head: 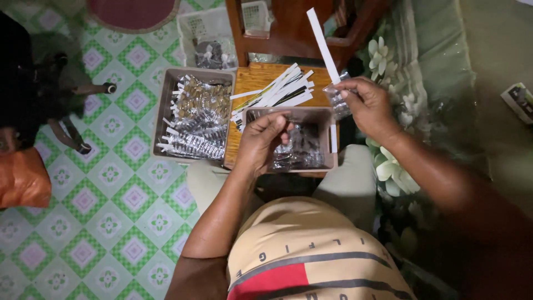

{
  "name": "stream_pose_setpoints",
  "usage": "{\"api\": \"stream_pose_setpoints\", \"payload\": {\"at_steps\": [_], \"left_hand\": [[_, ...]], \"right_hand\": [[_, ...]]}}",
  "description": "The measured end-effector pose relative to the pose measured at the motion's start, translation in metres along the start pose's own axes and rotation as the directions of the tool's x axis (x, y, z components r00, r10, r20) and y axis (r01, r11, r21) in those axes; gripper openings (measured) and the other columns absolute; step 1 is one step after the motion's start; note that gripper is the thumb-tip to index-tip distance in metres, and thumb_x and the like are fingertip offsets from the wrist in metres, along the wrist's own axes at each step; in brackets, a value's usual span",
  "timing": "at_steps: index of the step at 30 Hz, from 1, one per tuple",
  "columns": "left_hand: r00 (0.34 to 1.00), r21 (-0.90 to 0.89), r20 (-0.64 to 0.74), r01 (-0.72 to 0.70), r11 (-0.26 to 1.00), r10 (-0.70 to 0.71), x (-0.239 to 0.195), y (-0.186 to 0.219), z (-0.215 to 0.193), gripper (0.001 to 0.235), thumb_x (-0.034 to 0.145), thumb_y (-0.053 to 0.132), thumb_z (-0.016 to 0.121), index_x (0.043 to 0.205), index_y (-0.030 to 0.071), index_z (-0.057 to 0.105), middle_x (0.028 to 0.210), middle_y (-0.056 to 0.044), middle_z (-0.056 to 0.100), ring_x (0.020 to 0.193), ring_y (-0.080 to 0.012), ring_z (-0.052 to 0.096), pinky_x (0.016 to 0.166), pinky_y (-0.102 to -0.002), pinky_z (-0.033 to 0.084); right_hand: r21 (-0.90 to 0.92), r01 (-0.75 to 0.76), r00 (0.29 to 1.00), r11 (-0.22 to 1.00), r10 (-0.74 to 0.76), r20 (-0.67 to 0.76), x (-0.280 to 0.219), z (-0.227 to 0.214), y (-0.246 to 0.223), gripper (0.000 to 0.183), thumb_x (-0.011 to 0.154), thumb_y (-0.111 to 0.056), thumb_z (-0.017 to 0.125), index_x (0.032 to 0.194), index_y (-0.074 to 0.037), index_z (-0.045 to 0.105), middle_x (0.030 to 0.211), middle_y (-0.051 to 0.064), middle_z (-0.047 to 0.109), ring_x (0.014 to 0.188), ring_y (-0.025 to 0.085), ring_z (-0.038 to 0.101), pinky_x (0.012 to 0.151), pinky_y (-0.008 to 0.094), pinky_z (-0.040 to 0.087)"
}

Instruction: Packaging small metal parts into plastic bags and attaching them to white strips using a stapler

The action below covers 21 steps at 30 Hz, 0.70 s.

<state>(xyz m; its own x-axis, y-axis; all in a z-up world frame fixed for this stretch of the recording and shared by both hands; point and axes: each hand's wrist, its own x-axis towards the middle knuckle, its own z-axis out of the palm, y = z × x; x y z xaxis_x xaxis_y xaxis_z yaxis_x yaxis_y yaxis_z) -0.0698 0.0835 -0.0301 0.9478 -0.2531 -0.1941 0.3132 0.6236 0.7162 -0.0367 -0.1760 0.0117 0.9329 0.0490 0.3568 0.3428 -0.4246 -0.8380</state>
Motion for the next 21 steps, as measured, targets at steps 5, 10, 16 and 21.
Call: {"api": "stream_pose_setpoints", "payload": {"at_steps": [5, 10, 16, 21], "left_hand": [[0.991, 0.056, -0.113, -0.065, 0.996, 0.071, -0.013, 0.024, 0.022, 0.021, 0.094, 0.015, 0.076, 0.111, 0.003, 0.077, 0.106, -0.014, 0.075, 0.076, -0.0112, 0.064, 0.064, -0.023, 0.059], [0.979, 0.112, -0.173, -0.093, 0.989, 0.111, -0.015, 0.017, 0.013, 0.016, 0.093, 0.015, 0.078, 0.104, 0.003, 0.078, 0.093, -0.007, 0.071, 0.081, -0.0108, 0.061, 0.067, -0.024, 0.056], [0.965, 0.267, -0.134, -0.185, 0.946, 0.226, -0.019, 0.029, 0.029, 0.015, 0.093, 0.017, 0.078, 0.102, 0.004, 0.079, 0.096, -0.006, 0.061, 0.095, -0.0130, 0.054, 0.082, -0.027, 0.049], [0.976, 0.219, -0.143, -0.132, 0.967, 0.165, -0.015, 0.017, 0.033, 0.013, 0.092, 0.015, 0.080, 0.101, 0.005, 0.079, 0.082, -0.001, 0.066, 0.080, -0.0076, 0.059, 0.071, -0.021, 0.051]], "right_hand": [[0.126, -0.120, 0.992, 0.985, 0.124, -0.018, -0.013, 0.033, -0.016, 0.027, 0.098, 0.008, 0.062, 0.117, -0.006, 0.075, 0.102, 0.004, 0.065, 0.101, 0.011, 0.057, 0.097, 0.032, 0.047], [0.195, -0.130, 0.991, 0.972, 0.135, -0.017, -0.040, 0.046, -0.047, 0.021, 0.102, -0.003, 0.062, 0.119, -0.004, 0.074, 0.103, 0.008, 0.066, 0.101, 0.014, 0.059, 0.098, 0.033, 0.047], [0.282, -0.042, 0.996, 0.958, 0.062, -0.063, -0.052, 0.052, -0.056, 0.035, 0.101, -0.030, 0.068, 0.120, -0.001, 0.073, 0.106, 0.008, 0.063, 0.102, 0.013, 0.056, 0.100, 0.031, 0.044], [0.264, 0.000, 0.999, 0.965, 0.013, -0.044, -0.056, 0.056, -0.048, 0.035, 0.096, -0.025, 0.075, 0.120, 0.000, 0.073, 0.108, 0.011, 0.064, 0.107, 0.018, 0.058, 0.102, 0.036, 0.044]]}}
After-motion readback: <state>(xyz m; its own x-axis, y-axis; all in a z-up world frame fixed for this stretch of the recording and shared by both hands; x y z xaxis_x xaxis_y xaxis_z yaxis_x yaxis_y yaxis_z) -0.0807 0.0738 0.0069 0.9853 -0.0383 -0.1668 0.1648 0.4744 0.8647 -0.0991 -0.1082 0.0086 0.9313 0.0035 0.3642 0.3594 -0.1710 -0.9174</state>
